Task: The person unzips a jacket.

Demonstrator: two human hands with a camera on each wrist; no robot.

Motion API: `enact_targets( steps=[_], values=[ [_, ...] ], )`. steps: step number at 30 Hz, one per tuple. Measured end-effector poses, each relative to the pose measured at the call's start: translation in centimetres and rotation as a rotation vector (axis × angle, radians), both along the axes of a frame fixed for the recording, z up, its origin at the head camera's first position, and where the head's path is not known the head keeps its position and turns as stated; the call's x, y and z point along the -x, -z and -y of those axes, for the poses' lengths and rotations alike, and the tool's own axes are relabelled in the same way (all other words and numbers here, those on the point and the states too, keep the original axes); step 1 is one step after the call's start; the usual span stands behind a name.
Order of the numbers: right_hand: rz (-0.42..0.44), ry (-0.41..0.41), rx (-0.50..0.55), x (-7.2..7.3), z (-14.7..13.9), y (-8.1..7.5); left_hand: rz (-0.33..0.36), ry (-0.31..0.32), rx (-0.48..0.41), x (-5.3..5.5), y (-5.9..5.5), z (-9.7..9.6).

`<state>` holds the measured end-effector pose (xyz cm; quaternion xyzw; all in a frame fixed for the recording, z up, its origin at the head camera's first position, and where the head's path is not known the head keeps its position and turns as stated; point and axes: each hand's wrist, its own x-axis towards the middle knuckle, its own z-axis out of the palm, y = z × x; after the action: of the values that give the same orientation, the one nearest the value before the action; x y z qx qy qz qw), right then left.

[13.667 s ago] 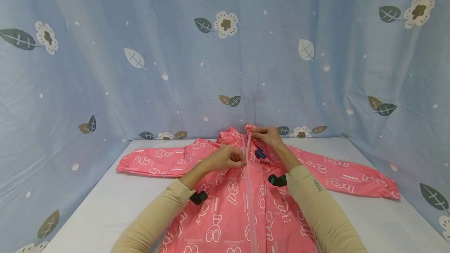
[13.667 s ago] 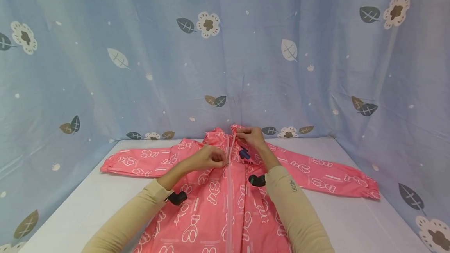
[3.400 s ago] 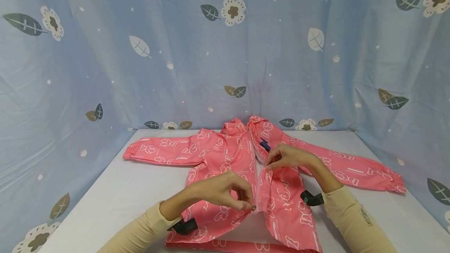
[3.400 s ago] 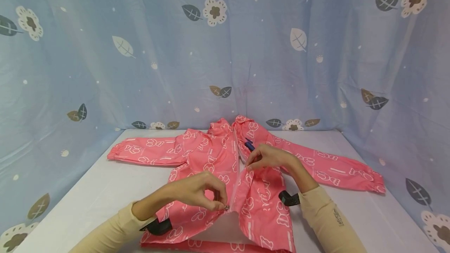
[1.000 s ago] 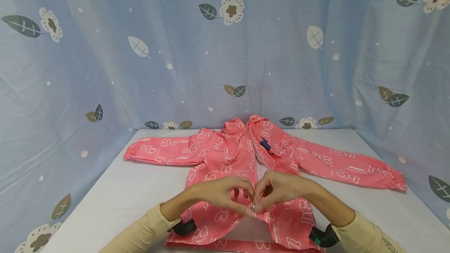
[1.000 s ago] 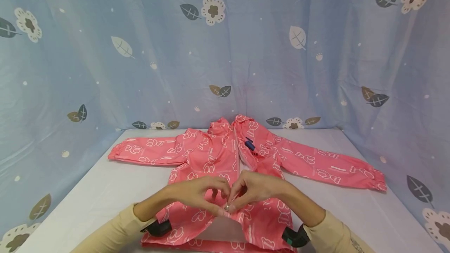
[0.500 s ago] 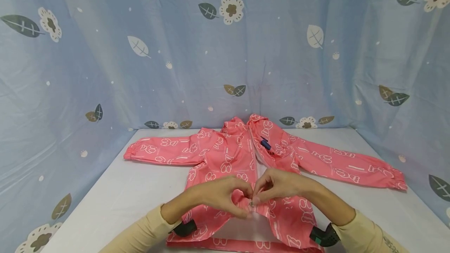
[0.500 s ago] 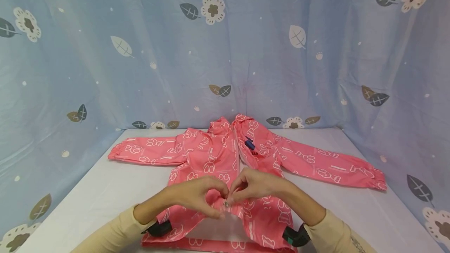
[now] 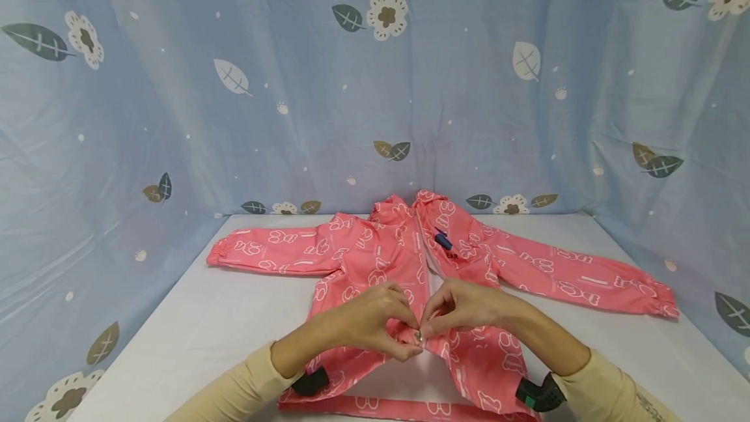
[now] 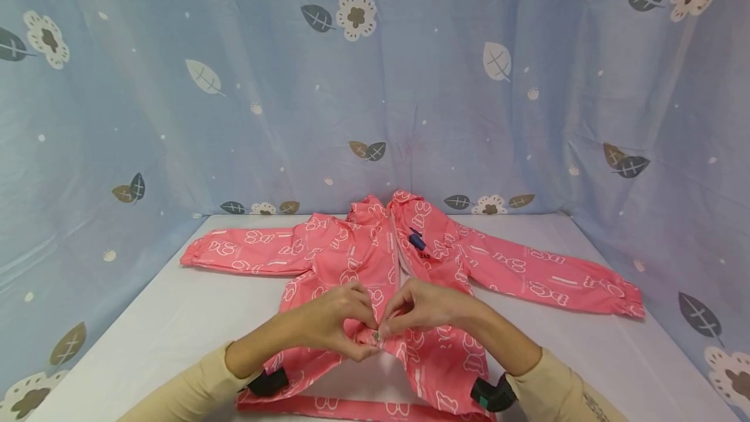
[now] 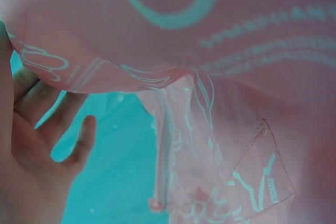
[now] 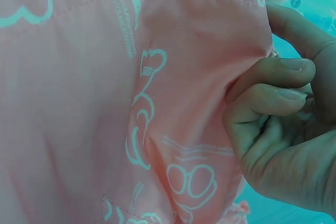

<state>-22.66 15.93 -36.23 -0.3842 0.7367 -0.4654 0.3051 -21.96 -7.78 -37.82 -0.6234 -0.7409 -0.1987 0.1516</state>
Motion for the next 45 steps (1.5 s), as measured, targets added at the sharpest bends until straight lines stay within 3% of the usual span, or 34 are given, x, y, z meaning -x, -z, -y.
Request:
enact_targets(
  steps=[4, 6, 13, 17, 21, 38, 45],
  values=[
    [0.002, 0.001, -0.005, 0.0, 0.0, 0.1, 0.001, -0.01, 0.019, 0.0, 0.0, 0.0],
    [0.006, 0.002, -0.005, 0.0, 0.0, 0.2, 0.062, -0.012, 0.037, 0.1, 0.0, 0.0],
    [0.004, -0.048, 0.017, 0.2, 0.0, 0.3, 0.626, 0.062, 0.124, 0.7, 0.1, 0.7],
    [0.007, -0.078, 0.032, 0.2, 0.0, 0.3, 0.764, 0.073, 0.164, 1.1, 0.0, 1.1],
    [0.009, -0.097, 0.048, 0.2, 0.0, 0.3, 0.791, 0.081, 0.172, 1.3, -0.1, 1.2],
    [0.071, -0.142, 0.069, 0.5, -0.2, 0.9, 0.789, 0.122, 0.151, 1.4, 0.0, 1.2],
    [0.051, -0.16, 0.074, 0.5, -0.2, 0.8, 0.775, 0.134, 0.151, 1.5, 0.3, 1.1]
  ],
)
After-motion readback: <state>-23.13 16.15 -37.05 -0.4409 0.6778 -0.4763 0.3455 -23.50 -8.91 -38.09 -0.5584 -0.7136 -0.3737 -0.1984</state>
